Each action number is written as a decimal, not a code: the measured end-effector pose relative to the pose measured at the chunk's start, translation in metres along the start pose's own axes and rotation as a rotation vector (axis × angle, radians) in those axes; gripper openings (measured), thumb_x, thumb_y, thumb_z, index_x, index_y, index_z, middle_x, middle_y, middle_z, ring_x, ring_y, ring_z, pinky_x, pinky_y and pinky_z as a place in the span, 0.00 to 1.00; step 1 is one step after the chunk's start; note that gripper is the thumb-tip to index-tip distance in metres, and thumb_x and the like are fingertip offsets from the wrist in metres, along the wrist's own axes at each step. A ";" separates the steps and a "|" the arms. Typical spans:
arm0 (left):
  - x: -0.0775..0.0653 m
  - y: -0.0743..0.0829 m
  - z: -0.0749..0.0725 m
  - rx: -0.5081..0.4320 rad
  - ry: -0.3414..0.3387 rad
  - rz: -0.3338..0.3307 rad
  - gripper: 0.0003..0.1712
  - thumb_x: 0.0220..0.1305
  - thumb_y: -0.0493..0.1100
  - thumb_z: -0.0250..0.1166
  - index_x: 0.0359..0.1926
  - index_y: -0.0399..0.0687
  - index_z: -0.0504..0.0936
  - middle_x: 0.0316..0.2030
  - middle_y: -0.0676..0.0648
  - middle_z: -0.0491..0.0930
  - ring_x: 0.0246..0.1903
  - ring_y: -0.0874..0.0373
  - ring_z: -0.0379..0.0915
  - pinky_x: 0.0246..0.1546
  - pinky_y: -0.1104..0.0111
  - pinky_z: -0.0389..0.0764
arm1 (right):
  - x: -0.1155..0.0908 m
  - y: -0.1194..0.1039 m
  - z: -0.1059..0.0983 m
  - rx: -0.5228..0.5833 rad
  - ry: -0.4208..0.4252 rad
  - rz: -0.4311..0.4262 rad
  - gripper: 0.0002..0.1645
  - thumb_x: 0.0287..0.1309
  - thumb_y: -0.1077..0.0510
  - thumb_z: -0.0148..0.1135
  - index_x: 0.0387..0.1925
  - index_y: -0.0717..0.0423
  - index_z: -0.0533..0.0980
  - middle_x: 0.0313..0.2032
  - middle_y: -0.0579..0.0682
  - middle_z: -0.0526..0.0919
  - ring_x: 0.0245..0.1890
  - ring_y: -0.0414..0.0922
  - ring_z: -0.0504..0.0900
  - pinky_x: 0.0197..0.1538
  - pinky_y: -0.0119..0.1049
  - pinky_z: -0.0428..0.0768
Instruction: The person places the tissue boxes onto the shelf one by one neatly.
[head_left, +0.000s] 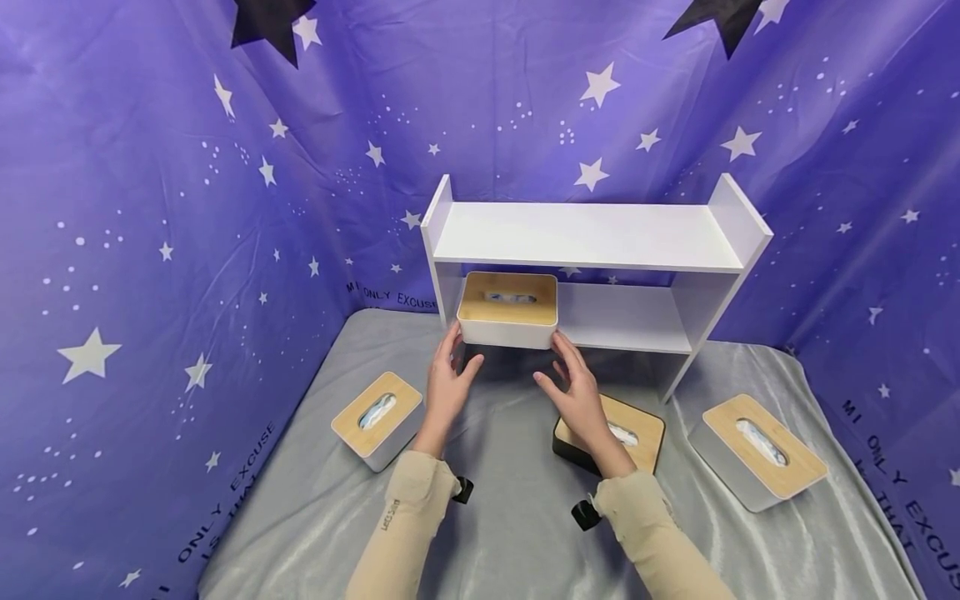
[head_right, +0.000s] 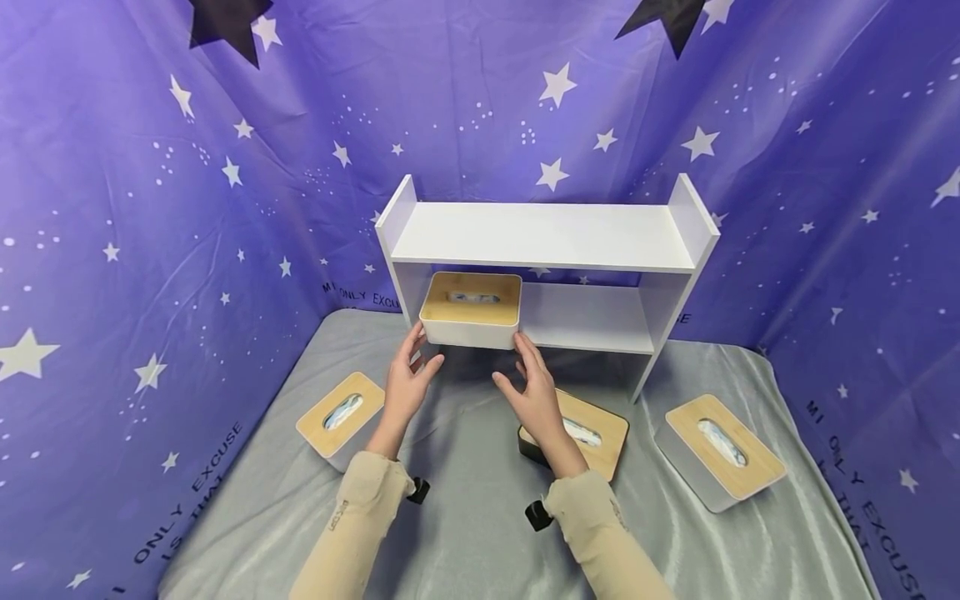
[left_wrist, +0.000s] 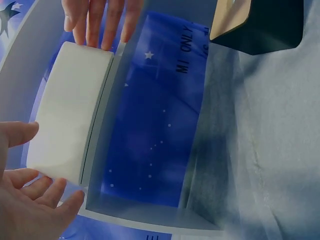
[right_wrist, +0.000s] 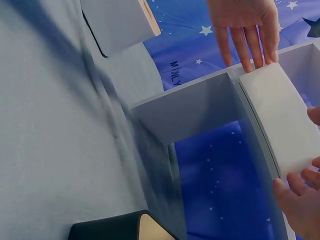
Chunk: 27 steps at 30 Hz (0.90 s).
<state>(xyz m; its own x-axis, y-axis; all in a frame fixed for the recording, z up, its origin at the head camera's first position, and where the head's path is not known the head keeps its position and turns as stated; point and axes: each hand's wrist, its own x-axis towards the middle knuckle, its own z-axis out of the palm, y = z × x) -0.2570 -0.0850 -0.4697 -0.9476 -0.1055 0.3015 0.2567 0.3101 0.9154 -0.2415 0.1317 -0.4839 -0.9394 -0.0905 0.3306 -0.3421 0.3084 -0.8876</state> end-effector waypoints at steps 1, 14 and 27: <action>0.001 0.000 0.000 0.006 -0.007 0.003 0.40 0.66 0.42 0.67 0.75 0.44 0.61 0.73 0.37 0.62 0.71 0.40 0.63 0.68 0.44 0.70 | 0.001 0.000 0.000 -0.010 -0.013 0.004 0.44 0.66 0.58 0.64 0.77 0.55 0.55 0.78 0.54 0.54 0.75 0.54 0.61 0.72 0.50 0.68; 0.014 -0.008 0.001 0.089 -0.132 0.056 0.44 0.70 0.42 0.62 0.78 0.39 0.49 0.79 0.39 0.45 0.74 0.39 0.55 0.67 0.44 0.70 | 0.017 0.003 0.004 0.023 -0.100 0.001 0.51 0.65 0.59 0.65 0.79 0.58 0.45 0.80 0.56 0.42 0.78 0.57 0.50 0.73 0.55 0.64; 0.008 -0.003 0.005 0.182 -0.116 0.108 0.46 0.69 0.44 0.64 0.78 0.37 0.48 0.80 0.39 0.37 0.78 0.40 0.41 0.74 0.44 0.59 | 0.017 -0.028 0.004 0.046 -0.130 -0.024 0.51 0.62 0.66 0.64 0.76 0.70 0.44 0.77 0.68 0.45 0.76 0.66 0.52 0.71 0.63 0.64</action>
<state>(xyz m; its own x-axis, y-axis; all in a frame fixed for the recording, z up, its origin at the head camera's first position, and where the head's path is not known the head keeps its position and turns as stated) -0.2666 -0.0817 -0.4714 -0.9349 0.0437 0.3523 0.3289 0.4798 0.8134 -0.2485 0.1179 -0.4548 -0.9246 -0.2206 0.3105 -0.3627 0.2610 -0.8946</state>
